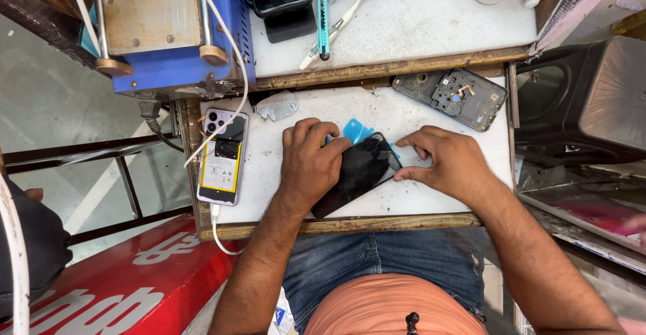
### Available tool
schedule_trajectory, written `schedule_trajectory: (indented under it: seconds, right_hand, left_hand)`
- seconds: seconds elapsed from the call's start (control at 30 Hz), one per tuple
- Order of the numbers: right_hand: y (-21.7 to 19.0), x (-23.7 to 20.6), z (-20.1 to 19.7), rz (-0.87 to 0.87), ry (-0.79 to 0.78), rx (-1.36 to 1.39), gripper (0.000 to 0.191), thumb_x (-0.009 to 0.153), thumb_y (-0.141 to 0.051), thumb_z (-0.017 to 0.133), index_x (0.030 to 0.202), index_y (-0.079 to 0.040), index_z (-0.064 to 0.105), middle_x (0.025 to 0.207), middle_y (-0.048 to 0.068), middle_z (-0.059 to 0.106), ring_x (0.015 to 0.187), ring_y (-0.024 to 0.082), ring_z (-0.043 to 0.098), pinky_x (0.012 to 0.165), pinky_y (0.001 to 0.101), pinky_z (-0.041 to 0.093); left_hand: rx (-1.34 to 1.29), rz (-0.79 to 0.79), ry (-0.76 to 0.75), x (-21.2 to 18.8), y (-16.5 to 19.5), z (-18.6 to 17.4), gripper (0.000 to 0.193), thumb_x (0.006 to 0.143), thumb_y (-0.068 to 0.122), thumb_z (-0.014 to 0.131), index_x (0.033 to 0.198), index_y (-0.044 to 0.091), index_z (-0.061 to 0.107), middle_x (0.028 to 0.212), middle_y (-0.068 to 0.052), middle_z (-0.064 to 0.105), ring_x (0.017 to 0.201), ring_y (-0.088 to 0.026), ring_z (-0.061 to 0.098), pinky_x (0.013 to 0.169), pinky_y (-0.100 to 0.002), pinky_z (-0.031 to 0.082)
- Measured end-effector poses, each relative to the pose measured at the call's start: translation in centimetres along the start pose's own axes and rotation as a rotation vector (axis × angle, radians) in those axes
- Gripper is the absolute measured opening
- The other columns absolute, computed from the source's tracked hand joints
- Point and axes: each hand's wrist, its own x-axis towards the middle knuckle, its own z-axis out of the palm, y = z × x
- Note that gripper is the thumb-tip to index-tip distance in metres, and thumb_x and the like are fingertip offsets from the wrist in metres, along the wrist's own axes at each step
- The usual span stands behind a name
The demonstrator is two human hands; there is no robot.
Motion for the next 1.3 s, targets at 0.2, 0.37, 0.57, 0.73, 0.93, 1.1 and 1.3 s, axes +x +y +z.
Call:
schedule_trajectory:
  seconds: [0.2, 0.37, 0.57, 0.73, 0.93, 1.1, 1.3]
  right_hand:
    - [0.5, -0.2, 0.5, 0.019, -0.003, 0.001, 0.054, 0.061, -0.047, 0.089, 0.103, -0.015, 0.077, 0.074, 0.001, 0.065, 0.063, 0.019, 0.064, 0.058, 0.0352, 0.052]
    - [0.8, -0.3, 0.8, -0.026, 0.049, 0.022, 0.045, 0.063, -0.047, 0.090, 0.085, -0.011, 0.074, 0.079, 0.000, 0.069, 0.063, 0.018, 0.065, 0.057, 0.0335, 0.051]
    - [-0.1, -0.2, 0.2, 0.015, 0.056, 0.048, 0.055, 0.056, -0.043, 0.091, 0.099, -0.012, 0.077, 0.067, 0.003, 0.059, 0.058, 0.018, 0.058, 0.054, 0.0343, 0.048]
    - [0.0, -0.1, 0.2, 0.021, 0.031, 0.053, 0.056, 0.057, -0.042, 0.091, 0.103, -0.014, 0.079, 0.067, 0.002, 0.060, 0.058, 0.017, 0.058, 0.054, 0.0337, 0.048]
    - [0.6, -0.3, 0.9, 0.039, 0.059, 0.045, 0.045, 0.060, -0.046, 0.092, 0.084, -0.012, 0.074, 0.070, 0.000, 0.064, 0.060, 0.016, 0.061, 0.055, 0.0333, 0.049]
    - [0.3, -0.4, 0.5, 0.084, 0.014, 0.000, 0.050, 0.058, -0.045, 0.092, 0.093, -0.013, 0.078, 0.065, 0.004, 0.059, 0.057, 0.020, 0.059, 0.054, 0.0356, 0.048]
    - [0.1, -0.2, 0.4, -0.019, 0.041, 0.042, 0.057, 0.059, -0.045, 0.089, 0.107, -0.015, 0.079, 0.069, 0.002, 0.064, 0.059, 0.018, 0.062, 0.054, 0.0344, 0.051]
  left_hand:
    - [-0.010, -0.009, 0.010, 0.0, 0.0, -0.1, 0.013, 0.088, 0.008, 0.076, 0.098, 0.016, 0.080, 0.110, 0.000, 0.067, 0.115, -0.025, 0.055, 0.096, -0.044, 0.039]
    - [-0.036, 0.047, -0.038, 0.2, 0.2, -0.3, 0.022, 0.089, 0.007, 0.075, 0.108, 0.016, 0.081, 0.114, 0.000, 0.067, 0.115, -0.023, 0.056, 0.096, -0.042, 0.040]
    - [-0.038, 0.014, -0.003, 0.2, 0.0, -0.2, 0.013, 0.088, 0.009, 0.077, 0.098, 0.017, 0.080, 0.108, 0.004, 0.067, 0.111, -0.022, 0.056, 0.094, -0.042, 0.039]
    - [-0.030, -0.008, 0.011, 0.2, 0.1, -0.2, 0.009, 0.089, 0.009, 0.077, 0.092, 0.017, 0.079, 0.104, 0.005, 0.066, 0.110, -0.022, 0.056, 0.094, -0.042, 0.038]
    - [-0.066, 0.040, -0.010, 0.5, 0.1, -0.7, 0.021, 0.087, 0.007, 0.075, 0.105, 0.016, 0.079, 0.110, 0.002, 0.067, 0.110, -0.022, 0.057, 0.093, -0.042, 0.039]
    - [-0.049, 0.030, -0.013, 0.4, 0.2, -0.6, 0.019, 0.085, 0.004, 0.074, 0.100, 0.015, 0.079, 0.108, 0.002, 0.068, 0.108, -0.023, 0.057, 0.091, -0.042, 0.039]
    - [0.010, -0.014, 0.011, 0.4, -0.1, -0.3, 0.011, 0.085, 0.005, 0.075, 0.084, 0.016, 0.076, 0.102, 0.003, 0.069, 0.108, -0.023, 0.058, 0.091, -0.041, 0.040]
